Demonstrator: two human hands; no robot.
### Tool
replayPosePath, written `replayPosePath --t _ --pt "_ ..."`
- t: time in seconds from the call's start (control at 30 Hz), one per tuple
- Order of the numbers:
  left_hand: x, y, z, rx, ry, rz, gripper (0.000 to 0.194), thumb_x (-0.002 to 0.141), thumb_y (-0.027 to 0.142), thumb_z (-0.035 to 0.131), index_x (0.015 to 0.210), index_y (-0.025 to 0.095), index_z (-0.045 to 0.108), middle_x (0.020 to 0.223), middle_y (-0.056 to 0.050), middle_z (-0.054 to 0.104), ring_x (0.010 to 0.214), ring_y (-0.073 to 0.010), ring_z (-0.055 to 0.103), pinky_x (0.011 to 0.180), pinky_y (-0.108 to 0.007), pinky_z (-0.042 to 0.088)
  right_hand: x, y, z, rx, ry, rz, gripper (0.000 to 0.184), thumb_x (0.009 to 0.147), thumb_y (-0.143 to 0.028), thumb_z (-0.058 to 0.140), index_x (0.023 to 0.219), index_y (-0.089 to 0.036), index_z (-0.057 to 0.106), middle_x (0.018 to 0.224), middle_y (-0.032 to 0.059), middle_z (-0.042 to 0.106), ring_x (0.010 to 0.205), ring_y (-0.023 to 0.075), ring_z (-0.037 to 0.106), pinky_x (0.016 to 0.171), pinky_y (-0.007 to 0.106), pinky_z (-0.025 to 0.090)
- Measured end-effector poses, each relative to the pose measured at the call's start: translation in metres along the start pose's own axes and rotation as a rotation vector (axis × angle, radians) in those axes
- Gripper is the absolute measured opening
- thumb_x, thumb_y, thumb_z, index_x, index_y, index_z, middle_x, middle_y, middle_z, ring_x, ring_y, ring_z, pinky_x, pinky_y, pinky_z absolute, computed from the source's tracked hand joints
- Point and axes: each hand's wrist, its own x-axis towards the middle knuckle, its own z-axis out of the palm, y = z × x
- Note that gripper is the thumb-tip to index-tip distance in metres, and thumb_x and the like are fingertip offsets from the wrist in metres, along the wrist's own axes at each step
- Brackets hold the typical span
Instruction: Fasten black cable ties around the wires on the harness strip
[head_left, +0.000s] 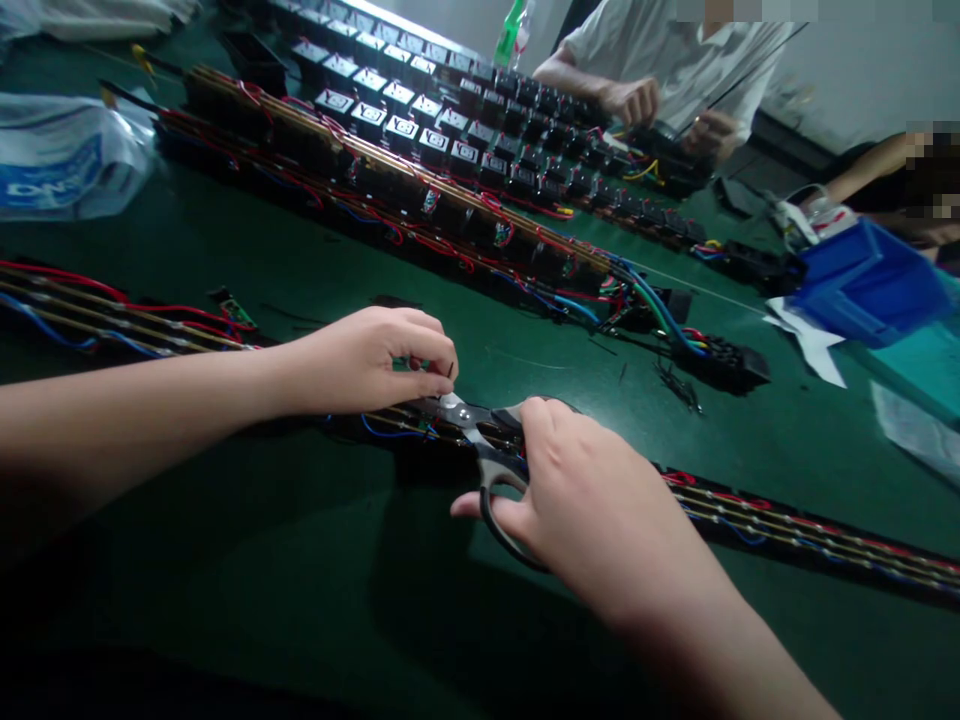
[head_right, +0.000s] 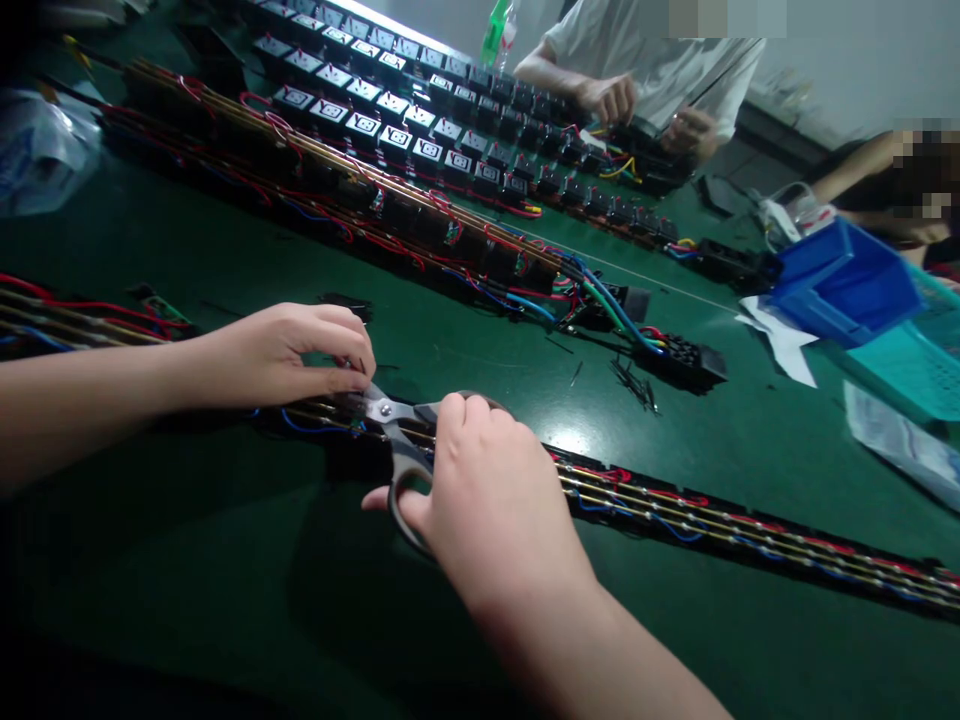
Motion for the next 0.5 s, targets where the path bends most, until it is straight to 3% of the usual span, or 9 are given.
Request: replayPosePath --t 0.3,0.5 --pt "-0.0004 0.0005 -0.0002 -0.002 0.013 0.013 0.010 0.093 0.022 0.069 0.085 0.021 0.075 0.086 0.004 0.073 0.084 -0.0099 0.066 0.078 -0.019 0.048 -0.0017 -0.0059 0.0022 -0.060 0.027 -0.004 0.069 0.080 -0.082 0.069 0.105 -0.017 0.064 0.096 0.0104 0.068 0.088 0.0322 0.073 0.074 0.040 0.058" --pt "-0.0002 0.0010 -0.0002 -0.014 0.013 0.003 0.011 0.093 0.023 0.068 0.084 0.021 0.074 0.085 0.004 0.073 0.085 -0.0104 0.065 0.079 -0.020 0.047 -0.0055 -0.0059 -0.0023 -0.071 0.017 0.008 0.048 0.088 -0.066 0.072 0.098 -0.020 0.065 0.094 0.0087 0.071 0.082 0.0283 0.075 0.061 0.033 0.046"
